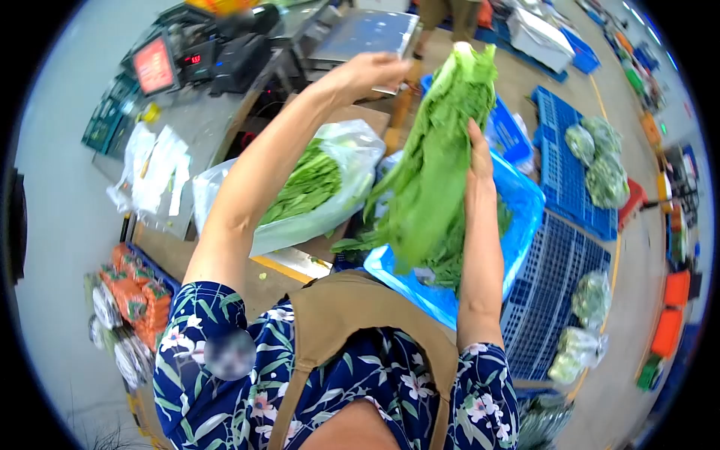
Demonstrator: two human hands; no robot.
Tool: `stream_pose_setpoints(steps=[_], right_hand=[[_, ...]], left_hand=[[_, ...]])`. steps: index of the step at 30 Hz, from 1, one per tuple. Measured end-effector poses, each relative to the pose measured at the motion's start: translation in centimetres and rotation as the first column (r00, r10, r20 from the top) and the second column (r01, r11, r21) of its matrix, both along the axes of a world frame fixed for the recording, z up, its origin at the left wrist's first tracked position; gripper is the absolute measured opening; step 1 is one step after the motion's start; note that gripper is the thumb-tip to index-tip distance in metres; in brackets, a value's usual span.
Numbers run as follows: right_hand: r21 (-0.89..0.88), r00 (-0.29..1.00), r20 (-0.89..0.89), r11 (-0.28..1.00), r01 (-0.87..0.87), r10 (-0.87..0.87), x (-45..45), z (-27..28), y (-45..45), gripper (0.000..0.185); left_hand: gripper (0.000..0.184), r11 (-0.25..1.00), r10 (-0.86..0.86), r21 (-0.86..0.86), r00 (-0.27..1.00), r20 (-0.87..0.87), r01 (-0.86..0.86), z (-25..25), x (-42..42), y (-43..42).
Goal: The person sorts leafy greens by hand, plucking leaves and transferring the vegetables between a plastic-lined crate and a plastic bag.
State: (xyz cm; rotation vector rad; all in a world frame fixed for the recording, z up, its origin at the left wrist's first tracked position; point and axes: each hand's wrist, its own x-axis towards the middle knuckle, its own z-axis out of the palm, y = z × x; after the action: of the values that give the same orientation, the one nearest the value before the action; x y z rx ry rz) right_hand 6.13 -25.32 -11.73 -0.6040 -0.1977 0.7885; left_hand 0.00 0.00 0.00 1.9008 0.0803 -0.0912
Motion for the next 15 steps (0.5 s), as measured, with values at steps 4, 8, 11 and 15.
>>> stream_pose_setpoints(steps=[4,8,11,15], right_hand=[[0.045,0.908,-0.269,0.946,-0.321,0.321,-8.7,2.1,3.3,0.062],[-0.174,0.921,-0.161,0.908,-0.381,0.356,-16.1,-0.2,10.7,0.061],[-0.287,0.874,-0.147,0.826,-0.486,0.463,-18.7,-3.4,15.4,0.059],[-0.371,0.810,-0.171,0.725,-0.581,0.561,-21.4,-3.1,13.2,0.059]], left_hand=[[0.090,0.644,0.226,0.759,0.971,-0.071,-0.094,-9.3,-10.3,9.4],[0.082,0.174,0.513,0.984,0.857,-0.051,-0.046,-17.0,-17.2,17.5],[0.047,0.218,0.499,0.937,0.856,0.132,-0.272,-19.1,-20.5,19.3],[0.033,0.588,0.313,0.706,0.916,0.252,-0.395,-18.1,-22.4,17.5]])
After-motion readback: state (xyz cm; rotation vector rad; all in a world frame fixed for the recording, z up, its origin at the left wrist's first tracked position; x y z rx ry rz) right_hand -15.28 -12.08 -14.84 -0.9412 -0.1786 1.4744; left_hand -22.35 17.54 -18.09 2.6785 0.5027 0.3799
